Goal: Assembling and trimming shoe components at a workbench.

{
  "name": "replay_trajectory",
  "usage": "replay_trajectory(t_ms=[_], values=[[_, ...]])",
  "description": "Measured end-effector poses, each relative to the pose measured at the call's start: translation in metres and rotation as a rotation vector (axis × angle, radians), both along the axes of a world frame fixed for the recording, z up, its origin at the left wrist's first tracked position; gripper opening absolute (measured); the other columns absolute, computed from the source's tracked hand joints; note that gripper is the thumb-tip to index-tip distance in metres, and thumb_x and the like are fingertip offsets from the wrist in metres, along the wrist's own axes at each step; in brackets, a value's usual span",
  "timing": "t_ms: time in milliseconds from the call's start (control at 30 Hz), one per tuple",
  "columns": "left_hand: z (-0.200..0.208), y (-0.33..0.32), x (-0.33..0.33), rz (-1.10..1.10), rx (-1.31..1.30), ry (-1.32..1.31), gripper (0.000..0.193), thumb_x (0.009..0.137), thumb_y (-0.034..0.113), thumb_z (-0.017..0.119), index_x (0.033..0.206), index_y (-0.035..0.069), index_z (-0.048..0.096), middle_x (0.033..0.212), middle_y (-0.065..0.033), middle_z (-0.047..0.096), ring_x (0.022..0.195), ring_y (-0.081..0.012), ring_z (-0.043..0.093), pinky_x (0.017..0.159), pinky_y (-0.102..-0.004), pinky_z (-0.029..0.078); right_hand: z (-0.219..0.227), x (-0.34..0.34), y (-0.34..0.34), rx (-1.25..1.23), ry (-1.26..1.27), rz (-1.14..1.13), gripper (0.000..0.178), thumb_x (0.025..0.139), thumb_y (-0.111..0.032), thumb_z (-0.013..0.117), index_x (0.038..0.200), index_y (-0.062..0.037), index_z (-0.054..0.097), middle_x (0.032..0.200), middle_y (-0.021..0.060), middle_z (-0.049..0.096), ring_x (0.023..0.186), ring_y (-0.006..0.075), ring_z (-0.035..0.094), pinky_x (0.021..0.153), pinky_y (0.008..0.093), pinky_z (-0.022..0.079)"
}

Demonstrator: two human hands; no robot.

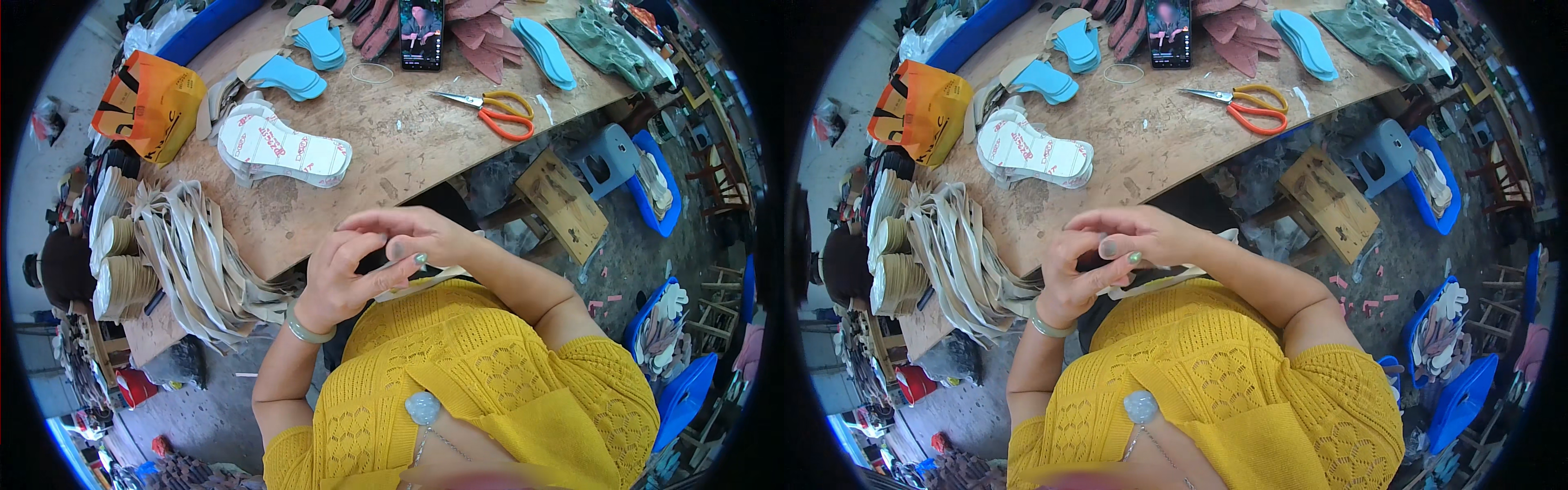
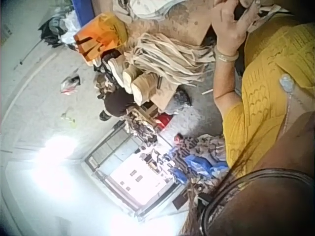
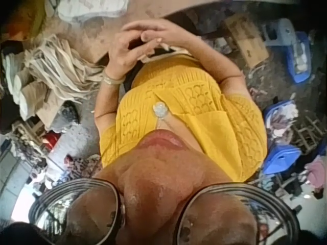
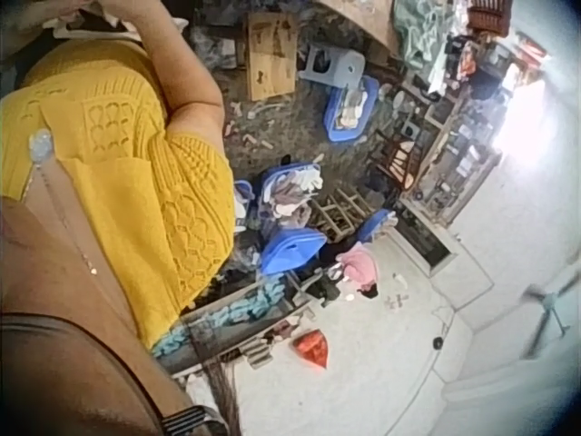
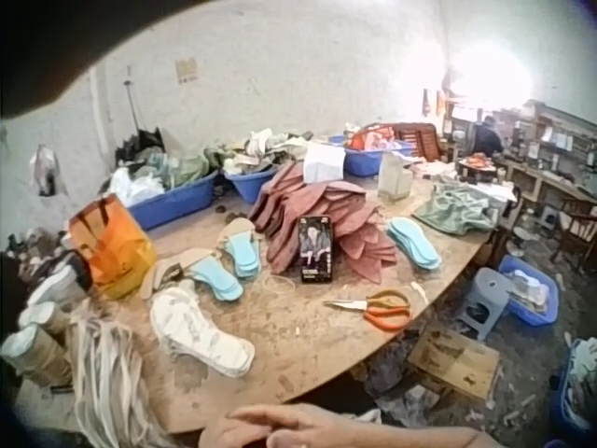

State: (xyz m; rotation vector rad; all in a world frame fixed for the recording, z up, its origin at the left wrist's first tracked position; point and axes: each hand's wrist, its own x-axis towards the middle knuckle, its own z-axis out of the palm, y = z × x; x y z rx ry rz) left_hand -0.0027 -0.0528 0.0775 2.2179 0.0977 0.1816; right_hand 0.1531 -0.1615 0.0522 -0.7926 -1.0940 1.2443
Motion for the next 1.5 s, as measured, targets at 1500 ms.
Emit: replay_trajectory(t_ms=[1500], values=[[-0.02, 0.005, 0.0, 0.057, -0.372, 0.102, 0.021, 0.094, 0.015, 0.049, 0.087, -0.001, 0.061, 0.082, -0.0063, 0.051, 0.073, -0.0168, 0.053, 0.069, -0.0265, 0.043, 0.039, 0.068, -0.037, -0.228, -0.421, -0.481, 0.015, 0.084, -0.003, 0.058, 0.096, -0.0021, 0.067, 0.07, -0.0001, 0.061, 0.059, 0.0061, 0.058, 0.052, 0.0182, 0.043]])
